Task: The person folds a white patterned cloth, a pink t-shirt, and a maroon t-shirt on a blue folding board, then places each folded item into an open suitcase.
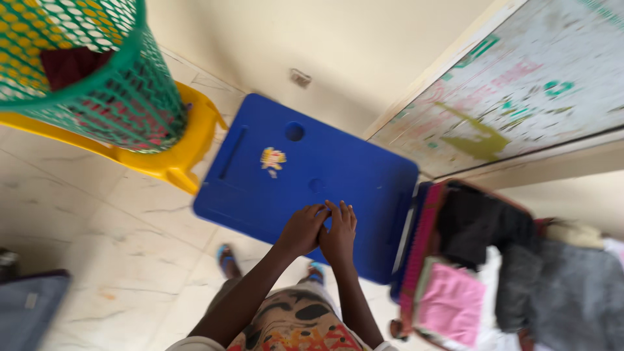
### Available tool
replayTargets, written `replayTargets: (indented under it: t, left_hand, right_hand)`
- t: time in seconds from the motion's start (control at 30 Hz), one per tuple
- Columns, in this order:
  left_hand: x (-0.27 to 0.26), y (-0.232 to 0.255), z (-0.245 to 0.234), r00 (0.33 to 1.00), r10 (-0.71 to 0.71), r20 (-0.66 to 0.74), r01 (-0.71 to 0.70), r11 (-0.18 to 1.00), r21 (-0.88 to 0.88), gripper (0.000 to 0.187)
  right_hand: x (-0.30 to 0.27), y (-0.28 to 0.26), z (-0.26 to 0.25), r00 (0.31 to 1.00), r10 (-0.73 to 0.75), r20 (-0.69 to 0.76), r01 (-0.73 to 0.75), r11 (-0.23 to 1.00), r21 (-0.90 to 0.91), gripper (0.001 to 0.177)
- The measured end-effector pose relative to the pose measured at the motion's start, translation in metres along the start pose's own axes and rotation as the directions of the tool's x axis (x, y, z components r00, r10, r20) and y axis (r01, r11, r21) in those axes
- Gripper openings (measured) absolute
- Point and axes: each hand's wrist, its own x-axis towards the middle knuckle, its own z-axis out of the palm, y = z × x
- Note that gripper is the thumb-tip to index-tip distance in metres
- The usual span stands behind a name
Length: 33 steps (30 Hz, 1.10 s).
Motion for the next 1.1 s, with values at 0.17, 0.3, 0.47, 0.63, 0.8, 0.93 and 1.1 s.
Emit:
replayTargets:
  t: [0.17, 0.3, 0.47, 0.63, 0.8, 0.93, 1.1]
  left_hand:
    - [-0.025, -0.057, -0.061, 0.999, 0.039, 0.035, -0.041, 0.998, 0.046, 0.053]
    - [-0.034, -0.082, -0.087, 0.997, 0.000, 0.073, 0.001, 1.000, -0.012, 0.052]
    - [-0.009, -0.108, -0.118, 0.997, 0.011, 0.074, -0.009, 1.000, -0.030, 0.051]
    - [0.009, -0.114, -0.162, 0.997, 0.029, -0.075, -0.032, 0.999, -0.035, 0.047]
    - [0.024, -0.132, -0.223, 0.992, 0.024, -0.120, -0.034, 0.996, -0.083, 0.045]
    - [0.034, -0.157, -0.288, 0.993, 0.031, -0.115, -0.040, 0.996, -0.082, 0.042]
    - [0.034, -0.192, -0.399, 0.998, 0.052, -0.039, -0.056, 0.991, -0.121, 0.046]
  right_hand:
    - [-0.001, -0.066, 0.057, 0.998, -0.006, -0.057, 0.010, 0.997, 0.070, 0.058]
    - [0.002, -0.101, 0.070, 0.999, 0.046, 0.001, -0.046, 0.995, 0.090, 0.062]
    - [0.048, -0.118, 0.088, 0.999, 0.000, -0.047, 0.003, 0.999, 0.054, 0.059]
    - [0.083, -0.151, 0.092, 0.996, -0.022, -0.086, 0.030, 0.995, 0.095, 0.058]
    - [0.111, -0.210, 0.102, 0.984, -0.100, -0.144, 0.117, 0.986, 0.117, 0.050]
    - [0.135, -0.278, 0.114, 0.980, -0.071, -0.188, 0.102, 0.982, 0.159, 0.052]
    - [0.154, -0.404, 0.119, 0.964, 0.027, -0.266, 0.060, 0.948, 0.313, 0.055]
